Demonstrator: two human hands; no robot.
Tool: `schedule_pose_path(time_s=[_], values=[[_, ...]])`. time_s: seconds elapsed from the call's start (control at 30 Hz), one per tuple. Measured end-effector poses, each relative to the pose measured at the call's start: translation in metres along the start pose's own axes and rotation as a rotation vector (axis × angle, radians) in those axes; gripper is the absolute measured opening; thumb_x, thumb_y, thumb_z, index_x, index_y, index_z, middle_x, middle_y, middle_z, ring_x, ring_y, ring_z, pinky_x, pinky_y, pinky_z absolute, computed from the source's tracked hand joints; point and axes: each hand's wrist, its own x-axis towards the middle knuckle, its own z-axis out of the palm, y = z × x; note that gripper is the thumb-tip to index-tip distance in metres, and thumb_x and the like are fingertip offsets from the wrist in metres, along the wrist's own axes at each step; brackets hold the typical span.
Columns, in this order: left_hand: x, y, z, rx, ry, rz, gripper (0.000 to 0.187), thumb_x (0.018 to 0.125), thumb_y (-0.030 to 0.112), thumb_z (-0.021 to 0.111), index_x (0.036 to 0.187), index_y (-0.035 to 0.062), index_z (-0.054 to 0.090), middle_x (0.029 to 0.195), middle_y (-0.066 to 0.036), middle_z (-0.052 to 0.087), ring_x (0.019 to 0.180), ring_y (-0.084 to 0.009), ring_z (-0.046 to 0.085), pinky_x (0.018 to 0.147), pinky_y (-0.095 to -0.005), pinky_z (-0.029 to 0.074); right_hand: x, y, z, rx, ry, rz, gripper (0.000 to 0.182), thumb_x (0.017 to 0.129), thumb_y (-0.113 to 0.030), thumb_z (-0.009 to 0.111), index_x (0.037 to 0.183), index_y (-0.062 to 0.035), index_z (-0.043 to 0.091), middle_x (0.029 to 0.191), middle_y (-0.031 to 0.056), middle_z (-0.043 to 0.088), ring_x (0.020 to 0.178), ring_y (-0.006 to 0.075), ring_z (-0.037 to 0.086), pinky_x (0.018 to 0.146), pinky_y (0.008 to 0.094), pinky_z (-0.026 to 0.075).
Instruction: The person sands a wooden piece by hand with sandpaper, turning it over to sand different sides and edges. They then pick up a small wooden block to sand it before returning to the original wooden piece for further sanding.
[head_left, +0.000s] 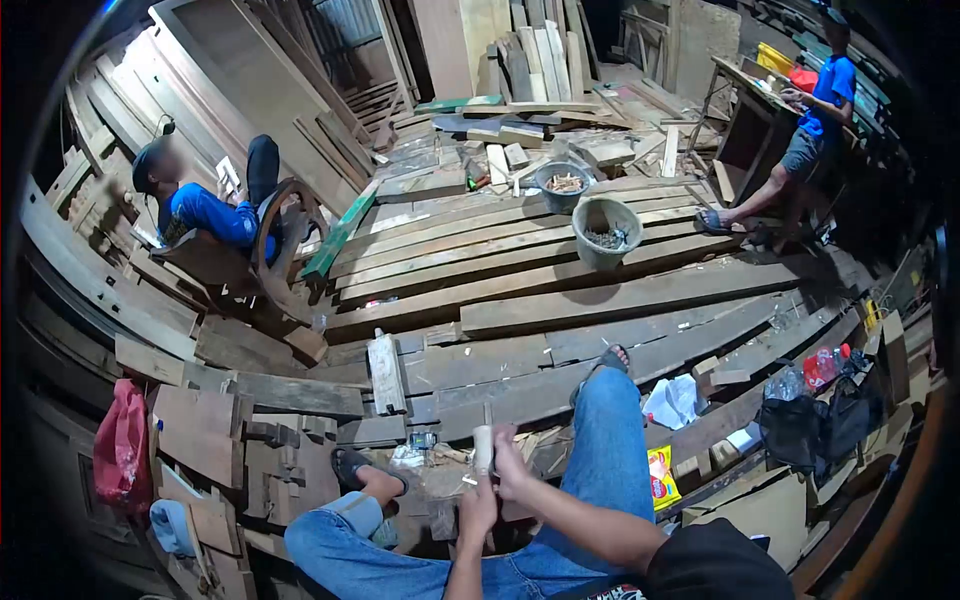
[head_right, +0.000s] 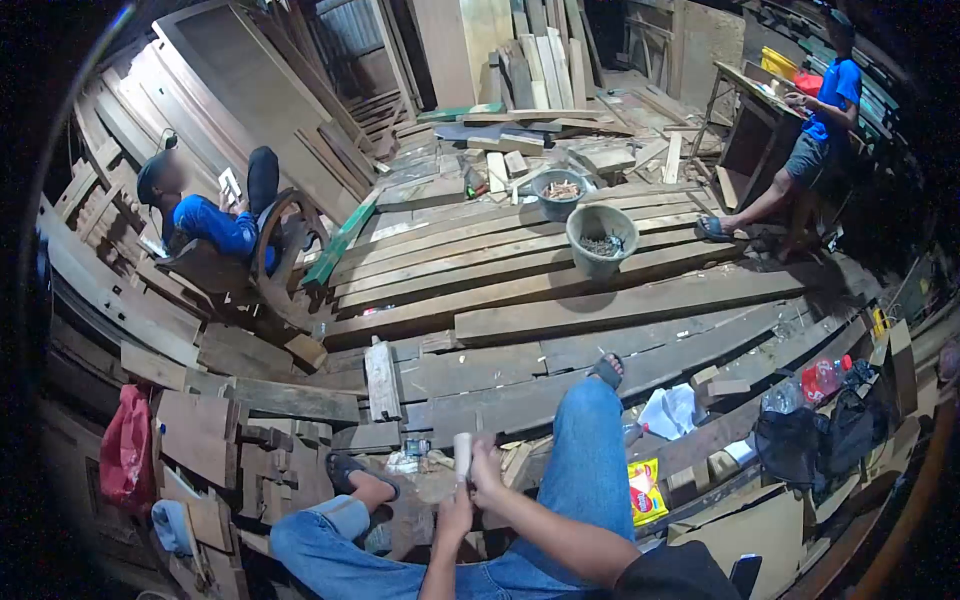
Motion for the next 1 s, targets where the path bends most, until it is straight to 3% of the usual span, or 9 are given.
schedule_pose_path(time_s=[0.07,0.27,0.4,0.53,0.63,0.77,0.8,0.9,1.0], values=[[0.004,-0.011,0.014,-0.032,0.002,0.036,0.073,0.103,0.059,0.035,0.104,-0.0043,0.072,0.103,-0.037,0.067,0.113,-0.0536,0.059,0.097,-0.0549,0.045,-0.003,-0.032,0.003,0.007,0.017,-0.055,0.042,0.109,-0.045,0.038,0.102,-0.0076,0.057,0.078,0.0076,0.062,0.065,0.0215,0.061,0.058,0.0385,0.05],[-0.006,0.016,-0.003,-0.153,0.119,-0.072,0.074,0.102,0.061,0.036,0.106,-0.0039,0.072,0.105,-0.036,0.068,0.115,-0.0499,0.061,0.098,-0.0529,0.046,0.029,0.026,-0.022,-0.22,-0.109,-0.139,0.055,0.109,-0.043,0.04,0.148,-0.0046,0.046,0.131,0.0166,0.06,0.121,0.0249,0.057,0.106,0.0411,0.042],[-0.007,0.016,-0.01,-0.153,0.003,-0.152,0.077,0.103,0.061,0.035,0.109,-0.0086,0.069,0.106,-0.039,0.066,0.113,-0.05,0.063,0.096,-0.0519,0.047,0.032,0.036,-0.027,-0.233,-0.111,-0.117,0.05,0.109,-0.041,0.04,0.143,-0.0052,0.049,0.121,0.0123,0.063,0.111,0.0238,0.061,0.096,0.0397,0.049],[0.019,-0.033,0.023,-0.191,-0.172,-0.064,0.066,0.104,0.057,0.039,0.098,-0.0025,0.067,0.081,-0.022,0.063,0.084,-0.0296,0.065,0.075,-0.0449,0.051,0.003,-0.019,0.0,-0.007,0.026,-0.048,0.04,0.109,-0.042,0.04,0.124,-0.0088,0.056,0.108,0.0086,0.063,0.092,0.0208,0.063,0.08,0.0404,0.053],[0.015,-0.037,0.026,-0.154,-0.065,0.009,0.072,0.102,0.058,0.04,0.109,-0.0077,0.068,0.1,-0.03,0.071,0.103,-0.0465,0.066,0.091,-0.0468,0.05,0.01,-0.007,-0.017,-0.179,-0.007,-0.183,0.04,0.109,-0.043,0.039,0.124,-0.0089,0.055,0.109,0.0073,0.064,0.099,0.0203,0.063,0.085,0.038,0.053],[0.021,-0.028,-0.004,-0.436,-0.231,-0.254,0.067,0.101,0.063,0.042,0.096,0.0014,0.068,0.077,-0.011,0.065,0.069,-0.026,0.063,0.06,-0.0382,0.048,0.029,0.031,-0.024,-0.164,-0.088,-0.132,0.042,0.11,-0.042,0.038,0.124,-0.0073,0.056,0.108,0.008,0.065,0.1,0.0201,0.064,0.087,0.0372,0.052],[0.014,-0.023,-0.005,-0.585,-0.253,-0.25,0.062,0.101,0.065,0.043,0.086,0.0086,0.064,0.068,0.0,0.05,0.054,-0.0125,0.049,0.045,-0.0298,0.036,0.034,0.021,-0.024,-0.171,-0.143,-0.058,0.047,0.109,-0.05,0.037,0.13,-0.011,0.054,0.11,0.0094,0.064,0.102,0.024,0.062,0.086,0.0435,0.053],[0.007,-0.022,0.0,-0.688,-0.438,-0.201,0.057,0.101,0.065,0.045,0.094,0.0097,0.058,0.068,0.001,0.049,0.05,-0.0115,0.046,0.042,-0.029,0.035,0.036,-0.035,-0.014,-0.073,-0.112,-0.163,0.044,0.108,-0.051,0.04,0.117,-0.011,0.057,0.094,0.0085,0.066,0.088,0.0228,0.064,0.075,0.0447,0.053],[0.002,-0.011,0.004,-0.598,-0.356,-0.146,0.056,0.103,0.06,0.046,0.088,0.0083,0.061,0.066,0.001,0.051,0.05,-0.0104,0.048,0.043,-0.0282,0.036,0.016,-0.051,-0.002,-0.19,-0.065,-0.223,0.054,0.107,-0.048,0.046,0.138,-0.0048,0.052,0.109,0.0095,0.065,0.099,0.0208,0.062,0.091,0.0388,0.049]])
